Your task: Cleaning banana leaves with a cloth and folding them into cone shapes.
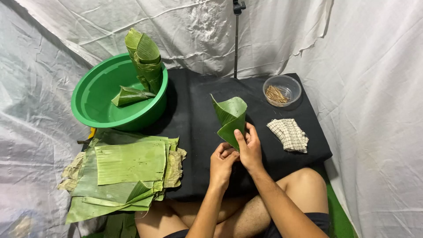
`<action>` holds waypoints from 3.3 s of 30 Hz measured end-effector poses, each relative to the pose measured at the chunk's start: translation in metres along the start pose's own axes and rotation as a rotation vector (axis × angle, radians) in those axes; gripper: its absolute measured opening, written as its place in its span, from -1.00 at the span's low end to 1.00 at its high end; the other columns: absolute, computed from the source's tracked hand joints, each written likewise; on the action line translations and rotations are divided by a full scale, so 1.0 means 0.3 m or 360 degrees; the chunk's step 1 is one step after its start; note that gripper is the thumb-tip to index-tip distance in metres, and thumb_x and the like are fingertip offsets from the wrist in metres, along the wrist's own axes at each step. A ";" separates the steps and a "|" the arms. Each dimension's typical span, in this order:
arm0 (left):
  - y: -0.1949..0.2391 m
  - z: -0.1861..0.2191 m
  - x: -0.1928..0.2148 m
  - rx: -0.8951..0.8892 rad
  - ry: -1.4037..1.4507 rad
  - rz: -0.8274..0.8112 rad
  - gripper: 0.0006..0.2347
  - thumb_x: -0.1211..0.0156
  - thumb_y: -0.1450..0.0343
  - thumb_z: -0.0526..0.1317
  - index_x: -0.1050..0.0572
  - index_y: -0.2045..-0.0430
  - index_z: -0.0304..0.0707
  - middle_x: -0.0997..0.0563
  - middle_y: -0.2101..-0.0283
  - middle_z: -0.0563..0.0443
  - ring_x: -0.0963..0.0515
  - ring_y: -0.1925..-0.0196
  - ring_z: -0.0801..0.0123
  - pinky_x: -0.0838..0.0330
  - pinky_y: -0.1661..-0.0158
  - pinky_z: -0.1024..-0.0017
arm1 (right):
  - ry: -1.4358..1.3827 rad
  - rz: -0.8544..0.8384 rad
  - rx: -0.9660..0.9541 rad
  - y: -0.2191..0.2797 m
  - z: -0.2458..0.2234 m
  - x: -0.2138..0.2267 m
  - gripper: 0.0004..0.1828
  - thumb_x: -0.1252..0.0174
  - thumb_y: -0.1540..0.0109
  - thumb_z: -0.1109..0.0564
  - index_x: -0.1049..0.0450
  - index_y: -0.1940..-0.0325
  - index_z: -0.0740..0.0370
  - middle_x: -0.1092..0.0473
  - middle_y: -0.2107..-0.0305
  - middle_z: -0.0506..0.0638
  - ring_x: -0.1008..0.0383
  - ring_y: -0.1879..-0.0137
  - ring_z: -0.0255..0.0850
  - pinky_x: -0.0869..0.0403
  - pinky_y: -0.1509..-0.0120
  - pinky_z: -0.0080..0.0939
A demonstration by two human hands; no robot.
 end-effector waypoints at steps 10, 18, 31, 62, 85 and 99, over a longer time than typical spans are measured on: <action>0.031 0.014 0.004 -0.0135 -0.0351 0.0193 -0.71 -0.23 -0.32 -0.47 -0.57 0.08 -0.31 -0.64 0.46 -0.05 -0.63 0.44 0.49 -0.62 0.28 0.54 | 0.0002 0.0088 0.0057 0.011 -0.004 0.002 -0.51 -0.19 -0.33 0.01 -0.32 -0.31 0.16 -0.54 0.17 0.21 -0.56 0.15 -0.21 -0.62 0.19 -0.28; 0.104 0.133 -0.026 -0.0580 -0.1010 0.0269 -0.76 -0.29 -0.36 -0.38 -0.56 0.10 -0.39 -0.71 0.29 -0.33 -0.75 0.26 0.01 -0.69 0.27 0.26 | 0.0119 0.0093 0.0080 0.029 0.001 0.008 -0.44 -0.27 -0.27 0.01 -0.32 -0.31 0.17 -0.54 0.18 0.22 -0.57 0.17 -0.15 -0.61 0.18 -0.17; -0.004 0.131 0.016 -0.0431 -0.0476 0.0158 -0.86 -0.31 -0.40 -0.36 -0.57 0.22 -0.43 -0.65 0.42 -0.20 -0.66 0.50 0.30 -0.64 0.43 0.42 | -0.0008 -0.0044 0.0008 0.004 0.049 0.025 -0.63 -0.13 -0.36 0.04 -0.43 -0.22 0.20 -0.55 0.27 0.11 -0.54 0.25 -0.26 -0.61 0.26 -0.25; -0.168 0.282 -0.049 0.0122 -0.1432 -0.0619 -0.69 -0.62 0.01 -0.22 -0.59 0.53 -0.23 -0.68 0.56 0.04 -0.64 0.49 0.41 -0.48 0.36 0.52 | 0.0245 -0.0788 -0.0277 -0.002 -0.161 0.077 -0.56 -0.35 -0.14 0.20 -0.54 -0.09 0.38 -0.55 0.49 0.29 -0.56 0.48 -0.14 -0.62 0.42 -0.17; -0.218 0.169 -0.243 0.0188 -0.1314 -0.0809 -0.74 -0.62 -0.02 -0.33 -0.66 0.51 -0.27 -0.70 0.55 0.00 -0.65 0.53 0.48 -0.51 0.46 0.59 | 0.0287 -0.0695 -0.0364 -0.054 -0.212 0.229 -0.50 -0.40 -0.06 0.37 -0.56 -0.10 0.45 -0.49 0.41 0.32 -0.58 0.38 -0.06 -0.72 0.32 -0.04; -0.565 0.084 -0.491 -0.0010 -0.1962 -0.0690 -0.61 -0.61 -0.04 -0.17 -0.65 0.34 -0.33 -0.71 0.41 -0.20 -0.73 0.24 0.00 -0.56 0.27 0.20 | 0.1445 0.0093 0.0199 -0.416 -0.431 0.485 -0.81 -0.29 -0.17 0.02 -0.66 0.14 -0.07 -0.53 0.39 -0.05 -0.59 0.21 -0.14 -0.58 0.09 -0.10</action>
Point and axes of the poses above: each hand's wrist, its own y-axis away from the middle knuckle, its own x-axis out of the back of the hand, z = x × y, the point moved 9 cm from there along -y, towards the middle knuckle
